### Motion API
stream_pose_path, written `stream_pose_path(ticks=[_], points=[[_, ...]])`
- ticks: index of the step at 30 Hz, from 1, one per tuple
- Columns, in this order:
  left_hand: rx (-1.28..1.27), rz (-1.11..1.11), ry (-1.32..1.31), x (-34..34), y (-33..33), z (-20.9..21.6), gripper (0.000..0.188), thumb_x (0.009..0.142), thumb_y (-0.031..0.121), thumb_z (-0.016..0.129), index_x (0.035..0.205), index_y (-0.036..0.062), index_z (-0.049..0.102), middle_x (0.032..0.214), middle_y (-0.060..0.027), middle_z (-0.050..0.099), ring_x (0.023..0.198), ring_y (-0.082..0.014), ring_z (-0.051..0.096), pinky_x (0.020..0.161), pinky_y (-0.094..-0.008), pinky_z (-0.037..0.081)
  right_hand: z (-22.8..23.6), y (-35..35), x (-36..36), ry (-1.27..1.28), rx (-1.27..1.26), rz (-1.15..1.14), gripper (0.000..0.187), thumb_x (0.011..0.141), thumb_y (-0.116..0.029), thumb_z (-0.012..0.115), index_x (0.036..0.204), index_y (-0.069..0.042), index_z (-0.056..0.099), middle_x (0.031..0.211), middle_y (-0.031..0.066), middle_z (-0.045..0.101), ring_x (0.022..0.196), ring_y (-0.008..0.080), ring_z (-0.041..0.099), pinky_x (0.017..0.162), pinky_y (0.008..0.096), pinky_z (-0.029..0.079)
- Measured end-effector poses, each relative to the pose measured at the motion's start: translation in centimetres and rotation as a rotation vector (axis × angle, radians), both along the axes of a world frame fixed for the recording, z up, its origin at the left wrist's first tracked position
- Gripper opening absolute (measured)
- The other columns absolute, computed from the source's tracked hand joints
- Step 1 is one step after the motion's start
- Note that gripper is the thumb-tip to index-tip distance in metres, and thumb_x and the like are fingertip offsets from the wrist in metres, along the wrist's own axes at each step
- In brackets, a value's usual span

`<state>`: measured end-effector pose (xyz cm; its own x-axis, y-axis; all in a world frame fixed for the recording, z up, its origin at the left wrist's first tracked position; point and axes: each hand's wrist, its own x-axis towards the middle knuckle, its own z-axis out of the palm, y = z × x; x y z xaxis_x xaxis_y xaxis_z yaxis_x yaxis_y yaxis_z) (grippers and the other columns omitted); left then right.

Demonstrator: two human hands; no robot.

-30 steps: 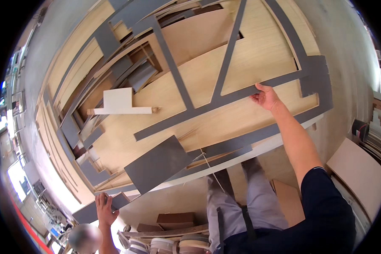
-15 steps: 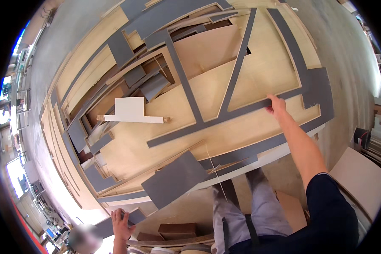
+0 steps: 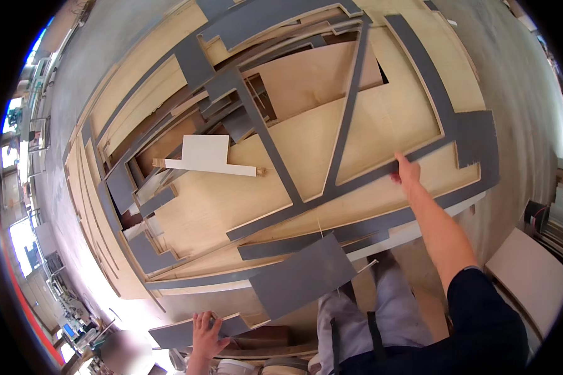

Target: The person operates a control panel for a wood-cutting machine, then peels adhesive labels from a roll and applies them to specific sections of a large grey composite panel. After applying the labels, the person removes waste material strips from around the panel and places them onto a wooden scrap pile.

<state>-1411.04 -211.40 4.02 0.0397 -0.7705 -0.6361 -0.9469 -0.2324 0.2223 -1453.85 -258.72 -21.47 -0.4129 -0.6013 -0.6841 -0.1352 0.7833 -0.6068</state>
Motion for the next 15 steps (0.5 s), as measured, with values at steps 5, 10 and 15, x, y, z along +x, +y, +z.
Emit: stream_pose_path(ticks=[5, 10, 15], points=[[-0.035, 0.002, 0.008, -0.7, -0.7, -1.3, 0.062, 0.052, 0.033, 0.074, 0.107, 0.0096, 0.056, 0.123, -0.0184, 0.040, 0.115, -0.0396, 0.038, 0.099, -0.0595, 0.027, 0.6, 4.0, -2.4, 0.031, 0.060, -0.097, 0.038, 0.075, -0.030, 0.065, 0.075, 0.007, 0.057, 0.065, 0.0146, 0.060, 0.043, 0.0208, 0.055, 0.035, 0.0299, 0.043], [-0.073, -0.006, 0.035, -1.4, -1.5, -2.8, 0.062, 0.052, 0.033, 0.075, 0.104, 0.0055, 0.056, 0.121, -0.0221, 0.041, 0.114, -0.0433, 0.039, 0.100, -0.0587, 0.028, -0.1, 2.7, -5.2, 0.089, 0.046, -0.025, 0.045, 0.074, -0.035, 0.068, 0.080, 0.007, 0.054, 0.066, 0.0135, 0.057, 0.047, 0.0222, 0.057, 0.039, 0.0304, 0.047], [-0.174, -0.138, 0.013, -2.6, -3.9, -2.5, 0.057, 0.064, 0.040, 0.067, 0.107, 0.0035, 0.057, 0.110, -0.0222, 0.049, 0.104, -0.0396, 0.047, 0.090, -0.0536, 0.036, -0.1, 4.1, -2.9, -0.036, 0.063, 0.134, 0.045, 0.074, -0.032, 0.069, 0.068, 0.010, 0.055, 0.062, 0.0179, 0.059, 0.045, 0.0229, 0.060, 0.035, 0.0314, 0.046]])
